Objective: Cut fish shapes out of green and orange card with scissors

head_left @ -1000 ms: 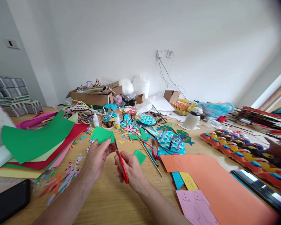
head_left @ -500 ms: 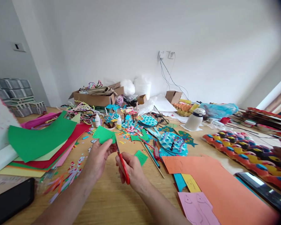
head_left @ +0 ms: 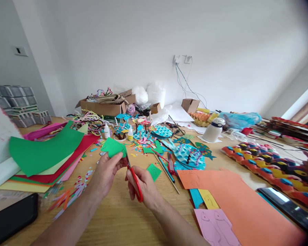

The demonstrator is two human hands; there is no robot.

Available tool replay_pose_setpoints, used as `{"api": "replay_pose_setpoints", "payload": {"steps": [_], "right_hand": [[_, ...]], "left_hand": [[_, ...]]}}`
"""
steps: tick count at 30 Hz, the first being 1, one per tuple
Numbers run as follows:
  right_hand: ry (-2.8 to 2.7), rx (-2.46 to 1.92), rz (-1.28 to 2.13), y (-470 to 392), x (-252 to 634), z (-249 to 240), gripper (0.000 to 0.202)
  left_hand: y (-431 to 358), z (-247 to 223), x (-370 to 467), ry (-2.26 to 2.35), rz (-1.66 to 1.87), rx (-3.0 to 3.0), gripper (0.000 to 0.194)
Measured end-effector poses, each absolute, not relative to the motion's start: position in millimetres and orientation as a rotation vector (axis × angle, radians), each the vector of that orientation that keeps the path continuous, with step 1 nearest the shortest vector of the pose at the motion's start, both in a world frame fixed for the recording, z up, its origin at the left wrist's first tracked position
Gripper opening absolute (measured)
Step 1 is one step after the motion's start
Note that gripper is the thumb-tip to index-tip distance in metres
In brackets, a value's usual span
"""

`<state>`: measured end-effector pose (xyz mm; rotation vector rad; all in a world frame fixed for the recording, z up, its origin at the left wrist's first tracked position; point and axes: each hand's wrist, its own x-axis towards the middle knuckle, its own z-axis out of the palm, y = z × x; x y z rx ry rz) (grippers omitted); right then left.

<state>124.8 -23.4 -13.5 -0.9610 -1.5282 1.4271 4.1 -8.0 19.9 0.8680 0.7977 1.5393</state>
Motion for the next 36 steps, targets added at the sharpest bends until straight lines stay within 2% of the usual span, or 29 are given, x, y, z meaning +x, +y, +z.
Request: {"api": "replay_pose_setpoints", "payload": {"steps": [14,29,36], "right_hand": [[-1.506,-0.956,1.439,-23.8,122.8,-11.6,0.045],[-1.63,-1.044,1.267,-18.3,125.3,-20.1,0.042],[-1.614,-1.056,1.306,-18.8,124.3,-19.3,0.045]], "left_hand": [[-9.4,18.8,1.6,0.774,1.51,0.913,0.006],[-6.5,15.1,-3.1,0.822,1.497,0.892,0.012],[-3.4,14.0,-7.7,0.887,1.523,0.878,0.017]]}}
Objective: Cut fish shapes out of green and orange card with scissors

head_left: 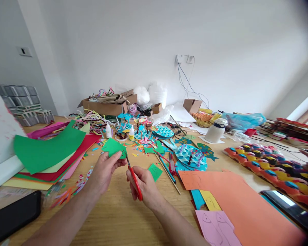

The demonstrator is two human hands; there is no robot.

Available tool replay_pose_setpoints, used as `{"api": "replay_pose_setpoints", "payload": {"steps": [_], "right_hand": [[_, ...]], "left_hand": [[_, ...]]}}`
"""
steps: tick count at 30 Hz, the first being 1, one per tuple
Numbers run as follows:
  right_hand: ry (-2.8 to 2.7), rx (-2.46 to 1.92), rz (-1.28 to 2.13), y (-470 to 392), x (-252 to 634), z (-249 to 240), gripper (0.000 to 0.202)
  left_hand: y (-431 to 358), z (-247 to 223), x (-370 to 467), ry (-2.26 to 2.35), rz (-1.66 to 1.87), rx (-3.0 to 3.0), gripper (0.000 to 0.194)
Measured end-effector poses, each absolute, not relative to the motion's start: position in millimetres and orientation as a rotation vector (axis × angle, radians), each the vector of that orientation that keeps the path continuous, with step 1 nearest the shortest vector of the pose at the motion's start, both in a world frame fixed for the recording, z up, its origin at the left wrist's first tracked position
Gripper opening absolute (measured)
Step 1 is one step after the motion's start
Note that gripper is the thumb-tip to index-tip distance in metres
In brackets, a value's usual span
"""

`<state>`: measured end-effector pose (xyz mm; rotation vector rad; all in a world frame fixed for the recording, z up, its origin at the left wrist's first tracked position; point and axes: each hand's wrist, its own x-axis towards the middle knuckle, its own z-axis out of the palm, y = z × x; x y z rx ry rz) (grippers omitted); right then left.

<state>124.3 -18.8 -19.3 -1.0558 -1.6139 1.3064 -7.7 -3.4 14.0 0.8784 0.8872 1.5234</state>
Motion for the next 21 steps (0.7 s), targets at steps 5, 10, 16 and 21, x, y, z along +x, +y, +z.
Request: {"api": "replay_pose_setpoints", "payload": {"steps": [5,10,16,21], "right_hand": [[-1.551,-0.995,1.441,-20.1,123.8,-16.8,0.046],[-1.551,-0.93,1.45,-18.5,124.4,-21.6,0.045],[-1.55,-0.924,1.446,-18.2,125.2,-23.0,0.044],[-1.536,-0.925,1.446,-19.9,124.7,-21.8,0.043]], "left_hand": [[-2.6,15.2,-5.7,0.888,1.536,0.885,0.016],[-3.0,15.1,-4.0,0.873,1.548,0.905,0.013],[-2.2,15.6,-3.3,0.878,1.552,0.923,0.012],[-2.8,15.5,-2.5,0.888,1.547,0.912,0.012]]}}
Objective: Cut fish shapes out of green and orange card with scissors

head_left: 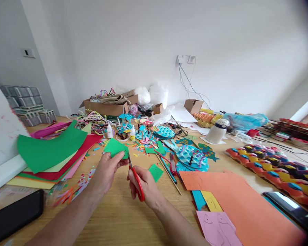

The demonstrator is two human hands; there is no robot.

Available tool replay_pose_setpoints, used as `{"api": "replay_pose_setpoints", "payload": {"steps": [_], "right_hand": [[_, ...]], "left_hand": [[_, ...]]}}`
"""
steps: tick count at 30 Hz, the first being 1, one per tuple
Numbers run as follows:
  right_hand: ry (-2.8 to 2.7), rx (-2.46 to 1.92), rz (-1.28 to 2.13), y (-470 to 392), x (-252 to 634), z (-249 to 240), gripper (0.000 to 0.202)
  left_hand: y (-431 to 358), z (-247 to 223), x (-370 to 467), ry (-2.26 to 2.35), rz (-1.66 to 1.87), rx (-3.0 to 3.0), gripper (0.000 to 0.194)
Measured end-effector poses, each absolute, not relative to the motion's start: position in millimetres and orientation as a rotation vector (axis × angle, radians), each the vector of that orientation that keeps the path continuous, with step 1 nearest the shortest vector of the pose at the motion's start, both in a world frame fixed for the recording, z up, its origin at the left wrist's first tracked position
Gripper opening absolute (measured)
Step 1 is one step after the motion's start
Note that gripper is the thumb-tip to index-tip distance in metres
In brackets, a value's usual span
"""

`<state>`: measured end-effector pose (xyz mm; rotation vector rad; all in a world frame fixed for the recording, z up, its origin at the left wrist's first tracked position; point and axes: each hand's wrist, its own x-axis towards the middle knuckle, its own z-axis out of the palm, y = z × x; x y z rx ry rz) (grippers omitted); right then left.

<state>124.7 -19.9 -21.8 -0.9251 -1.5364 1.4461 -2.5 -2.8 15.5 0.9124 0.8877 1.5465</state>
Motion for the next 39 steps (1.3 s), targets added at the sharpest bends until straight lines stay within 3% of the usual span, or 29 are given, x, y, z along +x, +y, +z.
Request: {"api": "replay_pose_setpoints", "payload": {"steps": [39], "right_hand": [[-1.517,-0.957,1.484,-23.7,123.8,-10.7,0.044]], "left_hand": [[-7.5,21.9,-2.4,0.862,1.544,0.921,0.011]]}}
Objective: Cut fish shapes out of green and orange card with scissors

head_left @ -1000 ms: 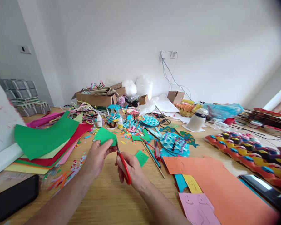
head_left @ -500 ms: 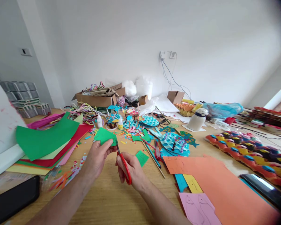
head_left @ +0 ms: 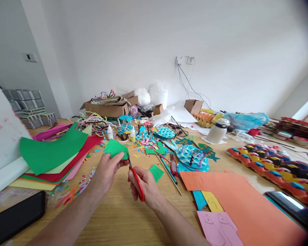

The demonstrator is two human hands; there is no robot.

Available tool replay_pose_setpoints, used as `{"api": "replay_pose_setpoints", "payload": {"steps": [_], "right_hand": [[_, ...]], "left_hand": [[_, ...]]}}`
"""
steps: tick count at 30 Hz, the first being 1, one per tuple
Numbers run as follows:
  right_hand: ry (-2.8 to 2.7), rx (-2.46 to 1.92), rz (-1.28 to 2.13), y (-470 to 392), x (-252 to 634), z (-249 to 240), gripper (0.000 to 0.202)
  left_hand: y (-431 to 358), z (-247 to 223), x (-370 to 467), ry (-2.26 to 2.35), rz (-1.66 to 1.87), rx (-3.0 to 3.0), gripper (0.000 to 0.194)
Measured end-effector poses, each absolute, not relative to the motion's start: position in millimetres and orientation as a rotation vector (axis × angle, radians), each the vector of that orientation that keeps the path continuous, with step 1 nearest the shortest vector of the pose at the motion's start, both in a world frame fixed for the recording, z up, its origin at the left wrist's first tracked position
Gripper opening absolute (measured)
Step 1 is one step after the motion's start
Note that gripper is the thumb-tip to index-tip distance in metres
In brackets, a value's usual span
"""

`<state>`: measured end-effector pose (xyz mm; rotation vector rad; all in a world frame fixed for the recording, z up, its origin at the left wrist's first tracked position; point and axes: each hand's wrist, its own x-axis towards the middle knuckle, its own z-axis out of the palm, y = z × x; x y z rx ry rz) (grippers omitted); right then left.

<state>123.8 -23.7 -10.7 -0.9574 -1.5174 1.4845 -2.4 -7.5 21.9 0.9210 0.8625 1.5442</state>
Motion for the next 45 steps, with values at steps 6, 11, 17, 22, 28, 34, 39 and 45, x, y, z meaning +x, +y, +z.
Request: {"api": "replay_pose_setpoints", "payload": {"steps": [6,11,17,22,28,34,39,45], "right_hand": [[-1.54,-0.967,1.463,-23.2,123.9,-12.6,0.046],[-1.535,-0.95,1.484,-22.8,123.3,-13.7,0.046],[-1.503,-0.936,1.508,-23.3,123.0,-12.4,0.045],[-1.507,-0.945,1.507,-23.6,123.1,-12.1,0.045],[-1.503,-0.942,1.508,-23.0,123.0,-12.6,0.047],[-1.526,-0.929,1.484,-21.6,123.0,-15.0,0.047],[-1.523,-0.947,1.477,-21.7,123.3,-15.0,0.044],[-1.51,-0.933,1.492,-22.7,123.0,-11.7,0.043]], "left_hand": [[-7.3,21.9,-5.6,0.867,1.547,0.921,0.012],[-7.6,23.0,-7.4,0.873,1.527,0.919,0.012],[-9.7,22.5,-7.3,0.893,1.48,0.947,0.01],[-7.2,20.5,-8.7,0.885,1.463,0.957,0.009],[-6.7,19.4,-10.1,0.865,1.458,0.956,0.007],[-7.6,20.2,-11.3,0.853,1.434,0.941,0.008],[-9.2,19.2,-10.8,0.879,1.423,0.92,0.01],[-7.7,17.8,-12.1,0.872,1.406,0.918,0.01]]}}
